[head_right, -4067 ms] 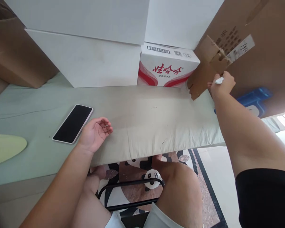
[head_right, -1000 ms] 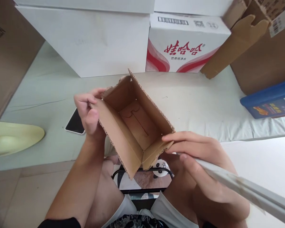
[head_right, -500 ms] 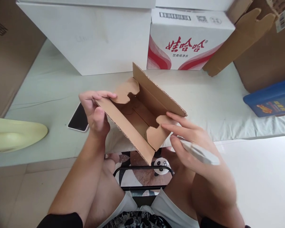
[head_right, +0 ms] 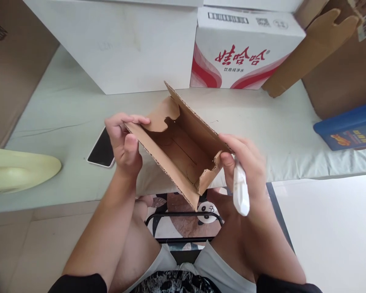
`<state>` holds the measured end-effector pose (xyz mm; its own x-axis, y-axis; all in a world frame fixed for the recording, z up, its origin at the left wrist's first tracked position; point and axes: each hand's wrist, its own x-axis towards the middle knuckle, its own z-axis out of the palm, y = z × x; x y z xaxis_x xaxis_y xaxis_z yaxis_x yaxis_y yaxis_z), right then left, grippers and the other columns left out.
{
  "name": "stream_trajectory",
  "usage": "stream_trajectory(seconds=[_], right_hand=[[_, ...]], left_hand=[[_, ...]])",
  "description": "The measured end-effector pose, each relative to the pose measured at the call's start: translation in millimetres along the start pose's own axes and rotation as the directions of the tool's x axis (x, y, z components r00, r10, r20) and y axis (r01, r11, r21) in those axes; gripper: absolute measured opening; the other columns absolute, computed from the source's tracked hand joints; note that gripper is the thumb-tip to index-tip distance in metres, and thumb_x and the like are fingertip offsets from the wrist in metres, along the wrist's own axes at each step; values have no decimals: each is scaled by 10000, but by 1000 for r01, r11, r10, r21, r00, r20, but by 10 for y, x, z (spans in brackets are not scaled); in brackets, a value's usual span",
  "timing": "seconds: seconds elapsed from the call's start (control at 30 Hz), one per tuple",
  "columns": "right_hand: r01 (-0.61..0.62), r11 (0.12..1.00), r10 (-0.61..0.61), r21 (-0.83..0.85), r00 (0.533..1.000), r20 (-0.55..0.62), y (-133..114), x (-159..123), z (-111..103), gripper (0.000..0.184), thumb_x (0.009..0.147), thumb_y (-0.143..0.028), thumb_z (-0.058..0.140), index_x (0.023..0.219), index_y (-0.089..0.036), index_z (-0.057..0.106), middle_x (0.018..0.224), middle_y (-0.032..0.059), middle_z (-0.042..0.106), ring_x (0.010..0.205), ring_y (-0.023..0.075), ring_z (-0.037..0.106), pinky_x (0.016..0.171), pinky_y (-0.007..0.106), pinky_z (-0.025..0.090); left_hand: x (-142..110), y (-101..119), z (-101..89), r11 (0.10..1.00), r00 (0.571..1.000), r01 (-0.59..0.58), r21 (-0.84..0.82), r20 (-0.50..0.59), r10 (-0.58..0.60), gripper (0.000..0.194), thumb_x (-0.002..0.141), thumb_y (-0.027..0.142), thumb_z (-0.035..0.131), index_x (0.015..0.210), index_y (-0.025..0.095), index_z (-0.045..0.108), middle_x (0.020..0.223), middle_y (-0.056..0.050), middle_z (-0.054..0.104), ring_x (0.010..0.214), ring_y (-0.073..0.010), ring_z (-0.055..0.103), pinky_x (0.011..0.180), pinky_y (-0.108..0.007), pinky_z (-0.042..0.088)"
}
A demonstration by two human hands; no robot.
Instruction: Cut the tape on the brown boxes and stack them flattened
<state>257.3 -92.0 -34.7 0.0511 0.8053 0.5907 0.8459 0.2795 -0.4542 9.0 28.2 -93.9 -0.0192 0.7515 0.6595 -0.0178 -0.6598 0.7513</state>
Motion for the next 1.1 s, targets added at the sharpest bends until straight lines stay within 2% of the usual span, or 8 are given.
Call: stream_trajectory(seconds=[0.2, 0.33, 0.5, 0.67, 0.83, 0.97, 1.03, 1.1], right_hand=[[-24, 994, 38, -107, 991, 125, 19, -13, 129, 279, 1043, -364, 533, 1226, -352, 743, 1129, 85, 722, 992, 289, 686, 863, 491, 533], [108, 992, -86, -66, 959, 272, 41, 35, -11, 280, 1031, -351, 581, 1270, -350, 727, 1076, 67, 752, 929, 269, 671, 795, 444, 459], [277, 961, -258, 5, 885, 387, 103, 51, -139, 384, 1077, -484, 463, 1282, -281, 717, 1195, 67, 771, 1002, 249, 660, 843, 423, 457], [296, 952, -302, 81, 858, 415, 77, 70, -134, 216, 1070, -297, 531, 1169, -256, 718, 1209, 6, 782, 1016, 192, 664, 864, 386, 470], [238, 961, -273, 138, 894, 357, 83, 53, -106, 220, 1010, -207, 609, 1189, -265, 724, 1220, 30, 778, 960, 198, 693, 854, 396, 506], [227, 956, -258, 184, 950, 172, 167, -2, -26, 305, 967, -170, 631, 1234, -279, 729, 1354, 77, 716, 1118, 248, 706, 932, 426, 540], [99, 973, -105, 209, 994, 20, 271, -43, 48, 304, 946, -162, 624, 1196, -287, 745, 1291, 68, 737, 1162, 250, 698, 954, 418, 549], [-99, 956, 130, 277, 987, -96, 411, -88, 133, 317, 909, -144, 583, 1137, -285, 753, 1148, 46, 758, 1051, 217, 713, 894, 387, 557]], left_hand=[[-54, -4, 15, 996, 997, 54, 66, 53, -57, 554, 946, 720, 553, 1365, 357, 531, 1242, -81, 704, 1146, -267, 695, 1032, -470, 545], [-93, -20, 61, 992, 996, -17, 123, 88, 6, 621, 967, 570, 638, 1516, 398, 404, 1499, -99, 593, 1366, -293, 606, 1127, -487, 496], [-58, 67, 128, 922, 982, -101, 373, 184, 34, 409, 1016, 421, 576, 1408, 312, 607, 1562, -107, 557, 1434, -302, 537, 1199, -489, 427], [-23, 203, 167, 823, 947, -160, 545, 319, -27, 475, 1002, 364, 445, 1424, 283, 648, 1602, -91, 525, 1422, -328, 492, 1228, -552, 360], [-17, 287, 171, 784, 941, -129, 607, 324, -96, 437, 921, 308, 504, 1259, 259, 777, 1508, -74, 605, 1376, -355, 448, 1217, -587, 361], [-26, 287, 151, 792, 940, -122, 598, 326, -101, 440, 911, 300, 506, 1243, 249, 791, 1442, -78, 647, 1358, -355, 454, 1220, -591, 365], [-24, 261, 118, 796, 945, -131, 591, 317, -79, 442, 915, 306, 498, 1239, 251, 794, 1430, -82, 654, 1357, -350, 468, 1221, -584, 367], [-7, 221, 44, 799, 950, -136, 586, 306, -63, 447, 928, 315, 481, 1245, 259, 791, 1431, -78, 655, 1355, -337, 489, 1226, -566, 365]])
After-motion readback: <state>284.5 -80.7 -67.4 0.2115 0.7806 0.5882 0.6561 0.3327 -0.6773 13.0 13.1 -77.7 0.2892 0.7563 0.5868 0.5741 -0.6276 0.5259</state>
